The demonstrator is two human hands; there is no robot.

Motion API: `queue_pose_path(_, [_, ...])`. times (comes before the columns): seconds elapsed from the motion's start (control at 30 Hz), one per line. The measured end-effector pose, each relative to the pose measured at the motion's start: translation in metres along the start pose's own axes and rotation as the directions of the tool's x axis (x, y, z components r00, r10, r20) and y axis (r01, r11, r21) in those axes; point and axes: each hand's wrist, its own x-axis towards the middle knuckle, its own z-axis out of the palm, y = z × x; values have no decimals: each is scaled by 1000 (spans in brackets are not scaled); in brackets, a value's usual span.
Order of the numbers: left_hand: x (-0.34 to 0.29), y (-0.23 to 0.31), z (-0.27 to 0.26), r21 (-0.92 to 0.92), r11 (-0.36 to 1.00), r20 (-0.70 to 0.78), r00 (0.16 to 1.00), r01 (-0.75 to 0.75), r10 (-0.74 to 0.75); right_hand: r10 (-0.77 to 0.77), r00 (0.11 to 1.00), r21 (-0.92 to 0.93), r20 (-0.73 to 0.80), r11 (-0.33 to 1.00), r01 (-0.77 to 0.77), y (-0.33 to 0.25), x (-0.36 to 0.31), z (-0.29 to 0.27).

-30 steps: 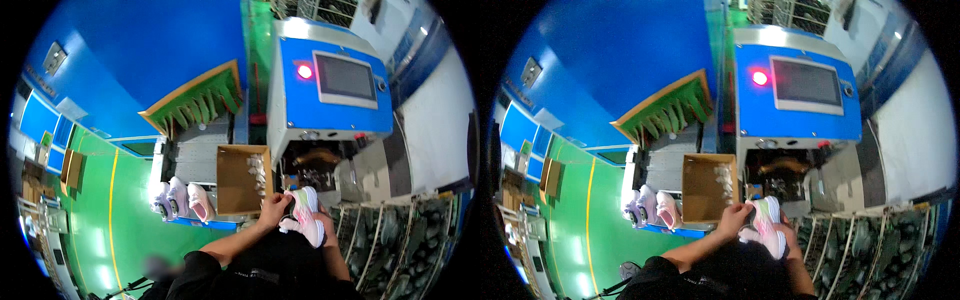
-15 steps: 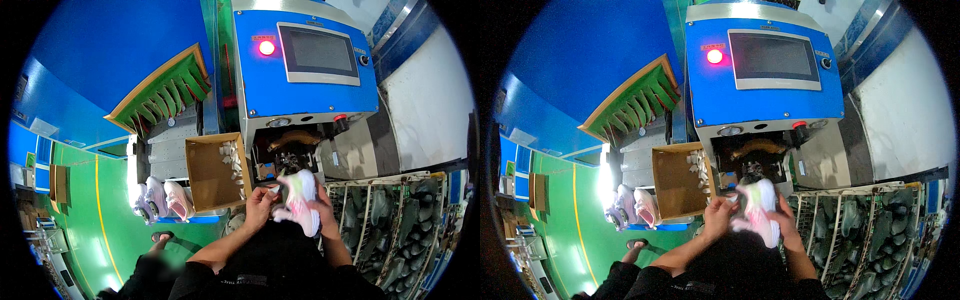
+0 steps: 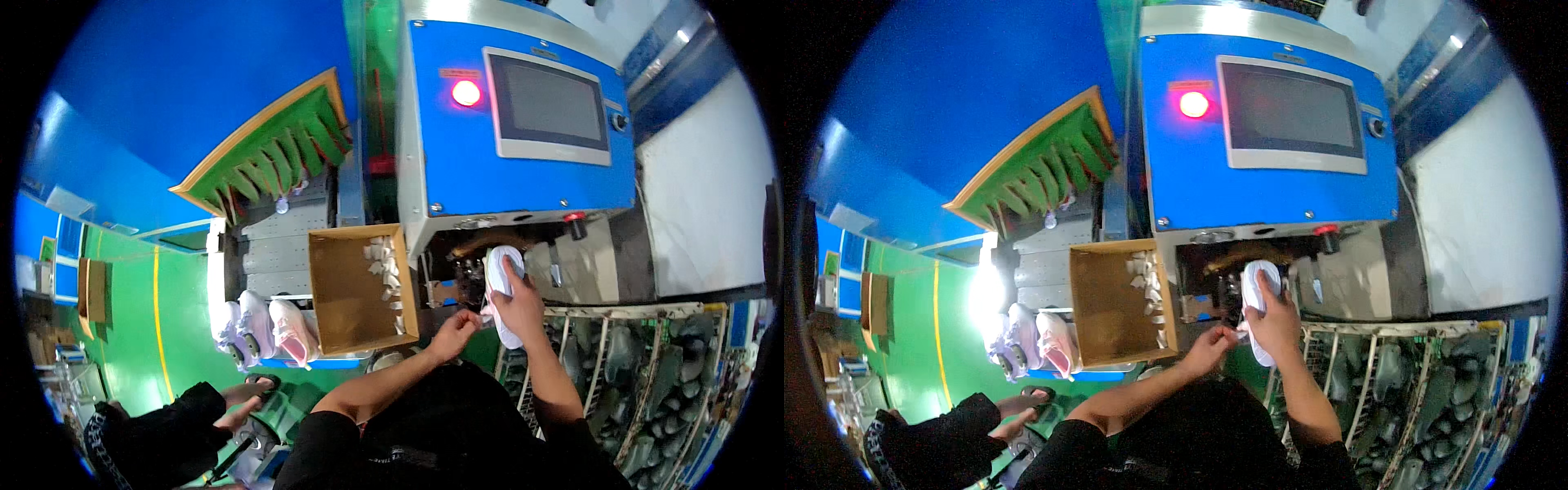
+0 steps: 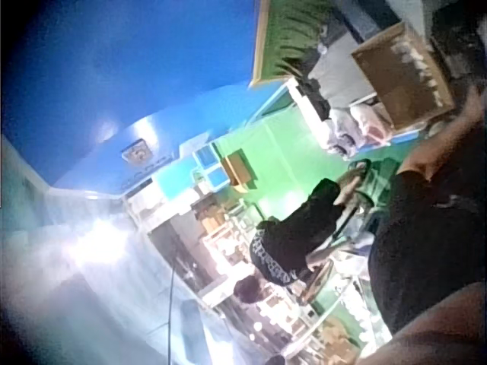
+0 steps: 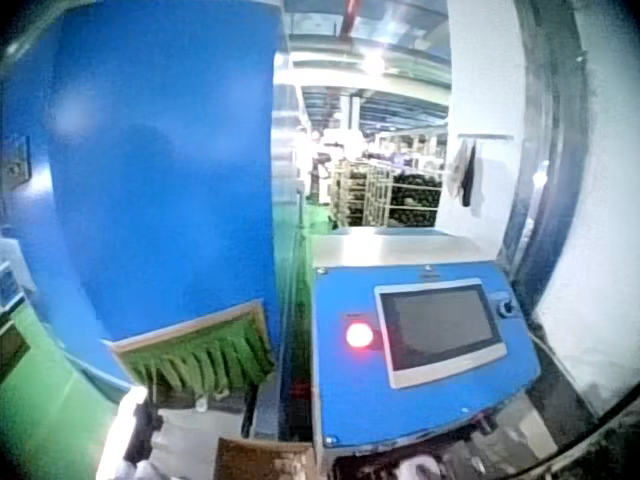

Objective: The person repeatedly picks up white slipper uppers and green insoles, inserts the insoles into the uppers, and places the assembled slippers into a cardboard box. The person also moves a red plastic container and handles a metal rack filled with insoles.

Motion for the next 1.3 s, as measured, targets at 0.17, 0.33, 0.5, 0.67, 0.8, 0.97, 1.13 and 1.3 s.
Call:
queue_pose_path(0.17, [-2,6,-26,79,988,-53,990,135,-131,-3,1000,-201,-1,980,2,-28,-1,22])
queue_pose_path(0.33, [-48,66,-48,282,921,-163,960,268,-229,13,1000,-218,17,976,-9,-36,21,18])
queue_pose_path(0.5, [-88,105,-74,242,949,-427,901,202,-83,-12,995,-231,-101,973,-12,-23,15,33])
queue_pose_path(0.67, [-86,109,-96,473,759,-668,743,447,-22,-72,985,-88,-157,994,59,-25,11,30])
queue_pose_path(0.8, [-76,98,-94,510,821,-339,937,255,-81,-172,943,-52,-284,985,164,-11,-37,43])
queue_pose_path(0.97, [-51,105,-49,161,890,116,887,427,-446,13,968,60,-252,998,2,10,-108,47])
queue_pose_path(1.13, [-45,69,-26,-17,725,472,644,689,-602,-383,924,-30,4,923,383,15,-173,7])
queue_pose_path(1.3, [-56,24,-49,123,626,274,580,770,-767,134,967,750,218,611,-254,29,-153,17])
